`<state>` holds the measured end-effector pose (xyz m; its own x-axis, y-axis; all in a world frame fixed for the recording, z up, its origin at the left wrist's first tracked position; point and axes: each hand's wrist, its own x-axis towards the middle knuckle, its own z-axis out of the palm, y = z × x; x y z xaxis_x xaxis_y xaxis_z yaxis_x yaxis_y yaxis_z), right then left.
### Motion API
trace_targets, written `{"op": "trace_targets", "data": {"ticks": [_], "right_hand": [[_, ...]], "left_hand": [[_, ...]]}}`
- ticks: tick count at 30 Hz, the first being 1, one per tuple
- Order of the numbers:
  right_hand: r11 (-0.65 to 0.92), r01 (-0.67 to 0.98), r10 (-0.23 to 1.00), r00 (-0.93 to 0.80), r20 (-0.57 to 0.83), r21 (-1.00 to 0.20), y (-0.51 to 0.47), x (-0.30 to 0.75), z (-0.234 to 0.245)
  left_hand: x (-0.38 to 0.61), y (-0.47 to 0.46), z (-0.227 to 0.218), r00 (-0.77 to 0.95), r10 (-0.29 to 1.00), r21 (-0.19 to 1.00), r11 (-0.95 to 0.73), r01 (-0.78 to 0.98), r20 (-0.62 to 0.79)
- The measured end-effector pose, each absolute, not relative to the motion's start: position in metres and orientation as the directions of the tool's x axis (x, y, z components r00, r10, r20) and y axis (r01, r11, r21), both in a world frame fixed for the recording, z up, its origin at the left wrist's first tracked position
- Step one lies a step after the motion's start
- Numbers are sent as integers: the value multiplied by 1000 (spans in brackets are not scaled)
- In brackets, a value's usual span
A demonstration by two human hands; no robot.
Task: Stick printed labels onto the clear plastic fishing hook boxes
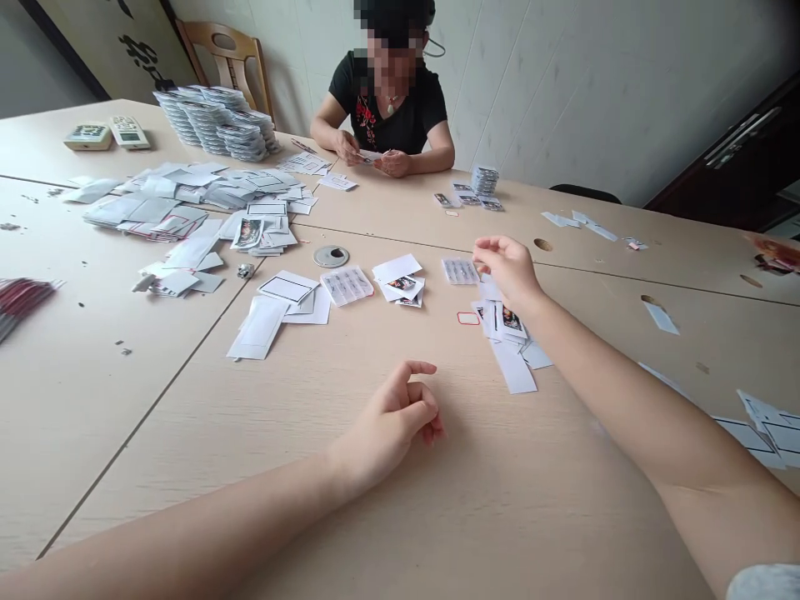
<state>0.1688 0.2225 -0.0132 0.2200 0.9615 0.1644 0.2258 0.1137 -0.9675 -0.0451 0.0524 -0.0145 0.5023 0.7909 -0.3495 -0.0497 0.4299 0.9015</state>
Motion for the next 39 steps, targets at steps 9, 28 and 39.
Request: {"op": "trace_targets", "data": {"ticks": [9, 28, 39], "right_hand": [[-43, 939, 993, 77, 86, -341, 240, 155, -17], [448, 841, 892, -398, 212, -305, 27, 153, -15], [607, 489, 771, -555, 313, -627, 32, 156, -42]], "left_hand": [[-45, 49, -13, 505, 804, 910, 407, -82, -314], [-48, 48, -20, 420, 894, 988, 143, 64, -157], [-50, 44, -18, 642, 748, 508, -624, 594, 167]]}}
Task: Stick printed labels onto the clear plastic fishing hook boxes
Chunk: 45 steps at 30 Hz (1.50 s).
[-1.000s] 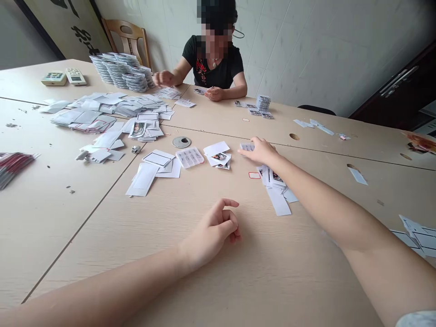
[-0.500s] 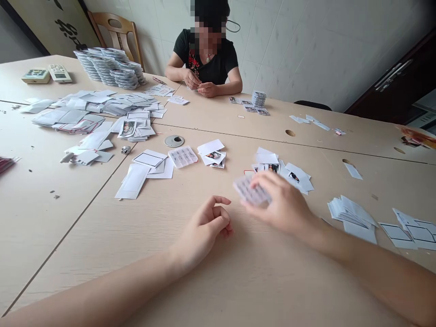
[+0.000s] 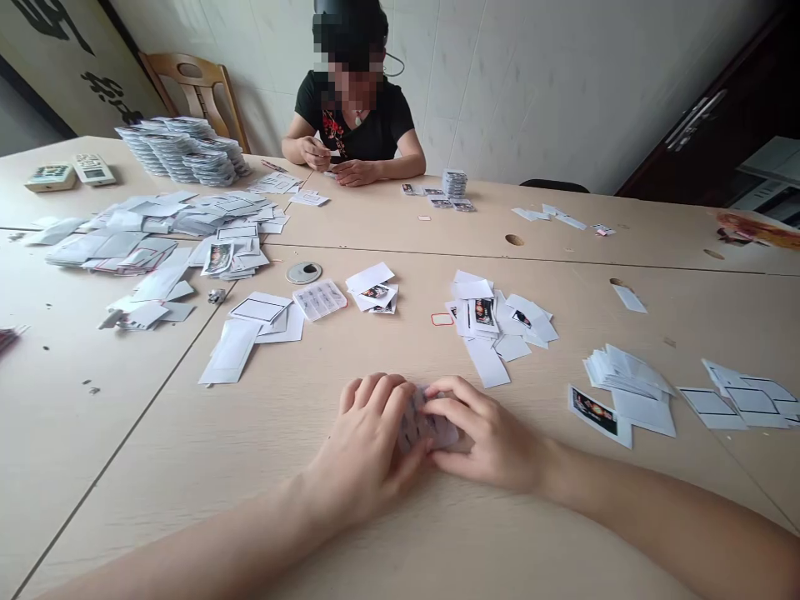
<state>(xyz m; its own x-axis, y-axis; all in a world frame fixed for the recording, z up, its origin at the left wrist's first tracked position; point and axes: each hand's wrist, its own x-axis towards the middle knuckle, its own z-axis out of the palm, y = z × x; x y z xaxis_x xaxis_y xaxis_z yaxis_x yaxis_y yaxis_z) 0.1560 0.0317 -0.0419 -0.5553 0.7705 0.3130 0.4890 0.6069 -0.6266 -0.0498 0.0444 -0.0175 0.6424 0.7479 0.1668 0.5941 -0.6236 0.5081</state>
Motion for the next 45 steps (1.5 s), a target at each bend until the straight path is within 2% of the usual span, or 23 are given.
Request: {"op": "trace_targets", "data": {"ticks": [3, 9, 17, 24, 26, 30, 32, 34, 38, 45], "right_hand": [[618, 440, 758, -553, 345, -651, 30, 158, -43], [581, 410, 771, -553, 315, -703, 29, 164, -41], [583, 563, 800, -524, 293, -586, 32, 162, -41], [554, 560, 814, -518, 261, -616, 33, 163, -40], [550, 565, 817, -518, 254, -615, 33, 164, -40], [557, 564, 810, -532, 247, -610, 32, 164, -39], [565, 557, 803, -541, 250, -609, 32, 164, -39], [571, 554, 798, -547, 252, -606, 33, 163, -40], [586, 545, 787, -558, 262, -600, 34, 163, -40], [591, 548, 787, -554, 272, -593, 35, 164, -42]], "left_hand": [[-50, 46, -20, 639, 753, 484, -623, 615, 156], [-50, 48, -20, 592, 802, 568, -524, 635, 78], [-48, 47, -23, 505, 862, 596, -430, 679, 47], [-53, 58, -15, 553, 833, 588, -439, 679, -18], [-61, 69, -11, 546, 838, 548, -452, 704, -10], [-80, 94, -11, 446, 877, 366, -479, 798, 176], [-86, 105, -16, 461, 856, 261, -512, 818, 235], [-89, 114, -22, 508, 830, 193, -550, 812, 230], [-86, 121, -29, 513, 838, 138, -540, 831, 187], [-55, 130, -27, 560, 790, 54, -589, 806, 248]]}}
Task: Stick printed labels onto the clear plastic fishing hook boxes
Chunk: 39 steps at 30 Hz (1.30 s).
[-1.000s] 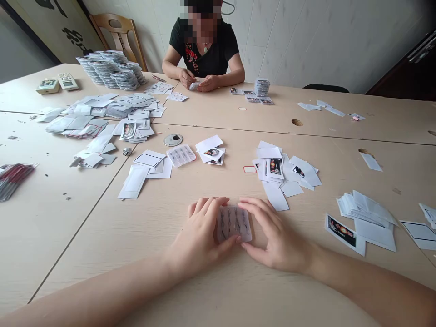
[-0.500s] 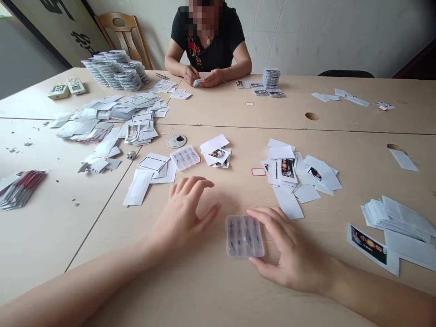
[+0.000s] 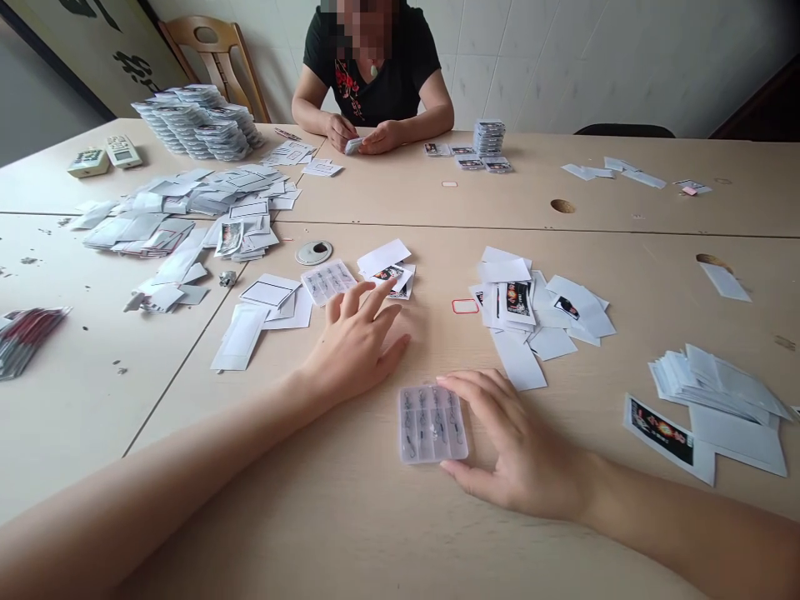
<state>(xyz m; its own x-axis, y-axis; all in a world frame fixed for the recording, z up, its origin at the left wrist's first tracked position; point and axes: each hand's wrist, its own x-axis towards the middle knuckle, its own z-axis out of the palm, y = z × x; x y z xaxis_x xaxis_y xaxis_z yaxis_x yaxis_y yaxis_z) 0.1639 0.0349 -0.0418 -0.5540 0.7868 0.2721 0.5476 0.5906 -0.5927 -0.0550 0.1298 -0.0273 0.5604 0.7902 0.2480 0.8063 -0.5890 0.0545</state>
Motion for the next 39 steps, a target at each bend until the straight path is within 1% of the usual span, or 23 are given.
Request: {"op": "trace_targets", "data": {"ticks": [3, 6, 8, 10, 12, 13, 15, 17, 18, 20, 23, 25, 27, 34, 39], "right_hand": [[609, 543, 775, -562, 288, -579, 34, 163, -43], [628, 558, 772, -533, 346, -543, 35, 163, -40], [634, 614, 773, -482, 413, -469, 40, 167, -35], [607, 713, 767, -411, 492, -351, 50, 176, -28], [498, 835, 772, -305, 558, -232, 64, 190, -24], [416, 892, 788, -259, 558, -174, 72, 197, -23], [270, 961, 827, -197, 527, -66, 85, 213, -24], [176, 984, 864, -143, 483, -23, 95, 226, -30], [164, 986, 872, -139, 469, -15, 99, 231, -33], [193, 981, 878, -159, 452, -30, 103, 237, -40], [279, 953, 880, -206, 428, -116, 106, 238, -45], [299, 938, 885, -204, 417, -174, 108, 237, -45], [297, 933, 889, -191, 417, -205, 109, 236, -44], [297, 932, 862, -168, 478, -208, 115, 245, -39], [289, 924, 865, -140, 481, -251, 117, 252, -31]], "left_hand": [[-42, 129, -28, 582, 774, 115, -620, 776, 247], [-40, 126, -29, 649, 723, 201, -690, 695, 238], [-44, 126, -29, 680, 691, 259, -722, 641, 244], [-49, 126, -28, 685, 679, 311, -732, 606, 263], [-52, 128, -27, 706, 654, 346, -751, 563, 271], [-52, 128, -27, 726, 633, 357, -766, 535, 270], [-53, 129, -27, 758, 593, 375, -790, 484, 272], [-52, 129, -26, 773, 571, 396, -801, 449, 278], [-52, 129, -26, 776, 565, 407, -802, 436, 281], [-52, 129, -26, 779, 557, 430, -802, 415, 288], [-53, 128, -26, 778, 556, 448, -799, 401, 294], [-53, 128, -25, 779, 557, 450, -797, 404, 287], [-52, 129, -25, 786, 553, 446, -798, 405, 277], [-52, 130, -25, 800, 538, 436, -807, 398, 266], [-52, 129, -25, 804, 539, 429, -807, 406, 253]]}}
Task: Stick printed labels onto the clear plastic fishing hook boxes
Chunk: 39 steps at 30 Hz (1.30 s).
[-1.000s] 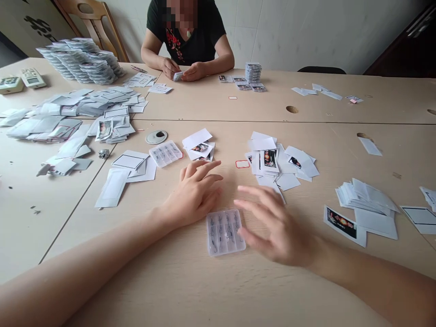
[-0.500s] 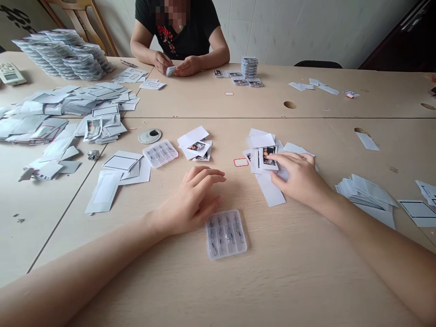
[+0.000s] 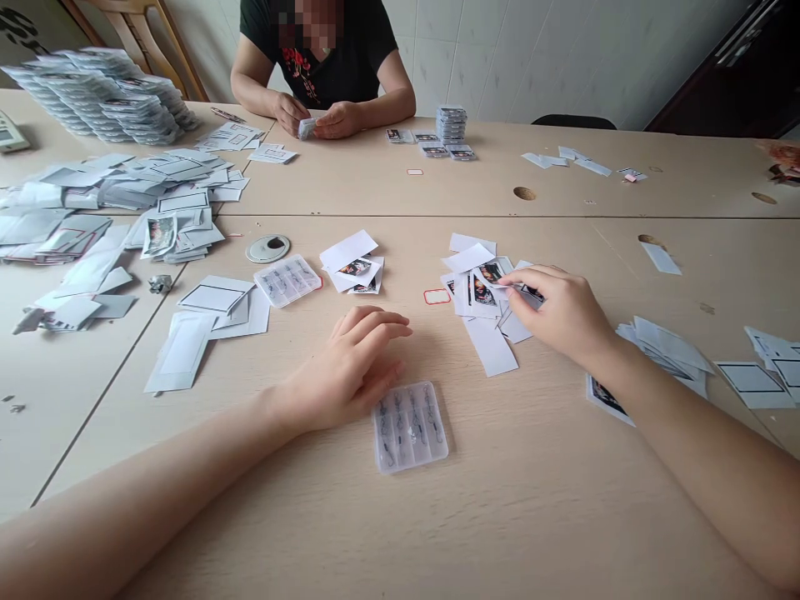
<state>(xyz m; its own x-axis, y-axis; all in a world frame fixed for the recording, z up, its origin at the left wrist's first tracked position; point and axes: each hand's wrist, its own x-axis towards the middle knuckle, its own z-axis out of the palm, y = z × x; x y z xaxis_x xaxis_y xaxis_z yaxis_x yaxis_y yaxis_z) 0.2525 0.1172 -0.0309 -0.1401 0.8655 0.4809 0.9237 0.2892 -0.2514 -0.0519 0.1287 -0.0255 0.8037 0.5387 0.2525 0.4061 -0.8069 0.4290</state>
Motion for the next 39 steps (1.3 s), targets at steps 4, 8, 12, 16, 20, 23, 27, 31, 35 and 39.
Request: {"op": "trace_targets", "data": {"ticks": [4, 8, 12, 16, 20, 23, 27, 31, 35, 39], "right_hand": [[251, 938, 855, -99, 509, -240, 120, 261, -23], [211, 965, 866, -111, 487, -155, 122, 283, -15], [163, 987, 919, -147, 367, -12, 120, 298, -11], [250, 967, 883, -204, 424, -55, 117, 279, -11], [386, 906, 851, -279, 444, -171, 117, 255, -19], [392, 903, 854, -287, 434, -173, 119, 250, -30], [384, 900, 879, -288, 380, -207, 122, 253, -41], [375, 902, 883, -278, 377, -214, 124, 254, -43], [383, 905, 878, -293, 379, -186, 125, 255, -42], [413, 899, 855, -326, 403, -149, 126, 254, -41]], "left_hand": [[-51, 128, -27, 795, 547, 428, -805, 412, 262], [-51, 128, -27, 799, 546, 431, -803, 412, 254], [-51, 128, -26, 798, 549, 438, -798, 414, 248], [-51, 129, -26, 797, 550, 445, -796, 410, 250], [-51, 129, -26, 798, 546, 447, -799, 403, 255], [-52, 129, -26, 803, 541, 441, -802, 403, 250], [-51, 129, -26, 806, 540, 435, -803, 408, 241], [-51, 129, -26, 807, 540, 434, -802, 409, 238], [-50, 129, -26, 801, 547, 434, -800, 415, 243], [-50, 129, -26, 808, 536, 426, -808, 406, 246]]}}
